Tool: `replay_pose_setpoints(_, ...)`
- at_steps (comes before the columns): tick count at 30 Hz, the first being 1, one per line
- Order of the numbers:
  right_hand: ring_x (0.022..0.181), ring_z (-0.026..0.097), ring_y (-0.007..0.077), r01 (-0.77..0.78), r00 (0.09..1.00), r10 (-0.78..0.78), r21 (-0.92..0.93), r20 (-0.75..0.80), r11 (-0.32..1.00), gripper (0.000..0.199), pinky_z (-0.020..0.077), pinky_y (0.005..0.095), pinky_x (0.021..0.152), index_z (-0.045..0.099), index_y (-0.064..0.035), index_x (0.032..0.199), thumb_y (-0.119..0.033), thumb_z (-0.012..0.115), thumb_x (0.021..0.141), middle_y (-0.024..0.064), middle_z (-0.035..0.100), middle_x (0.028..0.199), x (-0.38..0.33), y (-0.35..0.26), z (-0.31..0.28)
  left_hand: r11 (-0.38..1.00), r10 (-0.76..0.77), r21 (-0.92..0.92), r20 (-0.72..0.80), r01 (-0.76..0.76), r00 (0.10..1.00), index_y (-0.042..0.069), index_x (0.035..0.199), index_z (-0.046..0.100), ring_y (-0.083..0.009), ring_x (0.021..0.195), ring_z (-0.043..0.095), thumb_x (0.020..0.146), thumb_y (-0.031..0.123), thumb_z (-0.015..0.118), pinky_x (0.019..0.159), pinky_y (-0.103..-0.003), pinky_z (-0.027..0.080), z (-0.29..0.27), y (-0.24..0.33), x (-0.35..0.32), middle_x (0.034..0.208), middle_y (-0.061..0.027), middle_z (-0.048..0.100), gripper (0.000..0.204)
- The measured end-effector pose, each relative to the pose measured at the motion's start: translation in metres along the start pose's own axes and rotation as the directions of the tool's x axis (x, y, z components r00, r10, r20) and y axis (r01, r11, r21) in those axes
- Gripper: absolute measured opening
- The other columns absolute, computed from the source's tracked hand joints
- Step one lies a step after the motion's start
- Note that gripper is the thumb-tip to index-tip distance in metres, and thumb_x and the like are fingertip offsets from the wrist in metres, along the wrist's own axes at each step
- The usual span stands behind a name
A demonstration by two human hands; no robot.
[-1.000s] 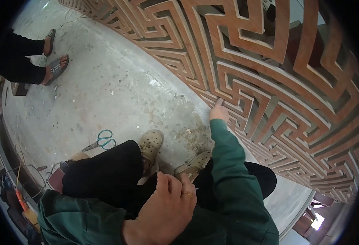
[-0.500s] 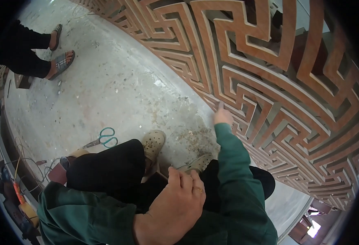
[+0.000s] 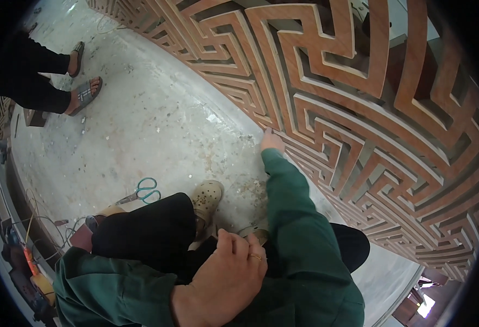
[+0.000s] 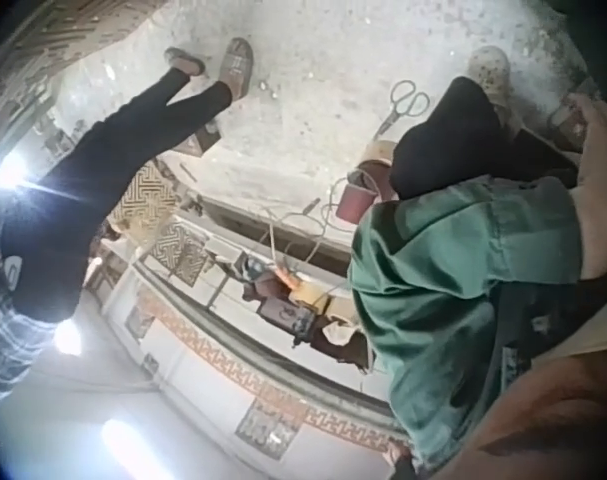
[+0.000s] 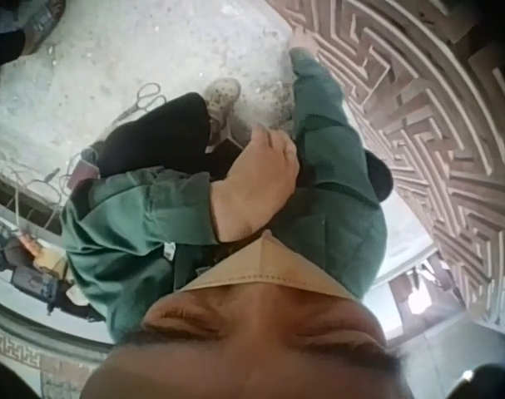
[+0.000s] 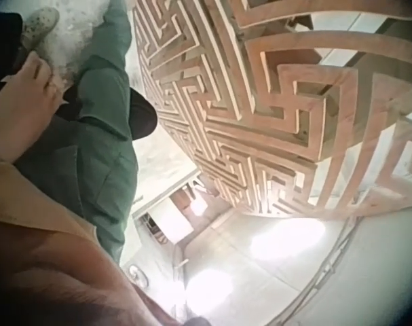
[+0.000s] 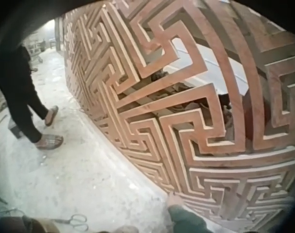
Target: Sanding the edges and surfaces of a decorative wooden panel using sandpaper.
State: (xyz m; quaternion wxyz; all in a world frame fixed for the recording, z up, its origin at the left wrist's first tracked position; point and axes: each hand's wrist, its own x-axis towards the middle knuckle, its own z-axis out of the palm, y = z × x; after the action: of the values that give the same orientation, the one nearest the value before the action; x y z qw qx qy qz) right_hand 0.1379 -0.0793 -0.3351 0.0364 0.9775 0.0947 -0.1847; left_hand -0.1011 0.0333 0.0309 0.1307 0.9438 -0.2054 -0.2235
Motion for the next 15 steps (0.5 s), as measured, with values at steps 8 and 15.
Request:
replay_pose_setpoints(8,0.084,0.066,0.0398,-0.051,0.996,0.045,-0.068,-0.081,0.996,0.046,0.0504,0.0511,0.071,0.040,-0.0147,0.134,-0.014,0.042,0.087,0.0238,0.066,0.090,-0.061,0.065,-0.029,0.979,0.192,-0.096,0.142,-0.180,0.971,-0.007,0.119,0.058,-0.0392,0.106,0.052,0.087,0.028,0.048,0.092,-0.056,0.038,-0.004,-0.003,-0.012,0.117,-0.0245,0.056,0.048)
replay_pose_setpoints(15,0.089,0.065,0.0388,-0.052,0.995,0.053,0.014,-0.079,0.999,0.031,0.0504,0.0489,0.076,0.051,-0.0085,0.117,-0.013,0.042,0.087,0.0239,0.066,0.096,-0.006,0.014,0.003,0.995,0.096,-0.015,0.122,-0.095,0.988,-0.004,0.116,0.061,-0.0394,0.106,0.052,0.086,0.033,0.050,0.093,-0.057,0.037,-0.001,-0.005,-0.004,0.119,-0.0245,0.055,0.049)
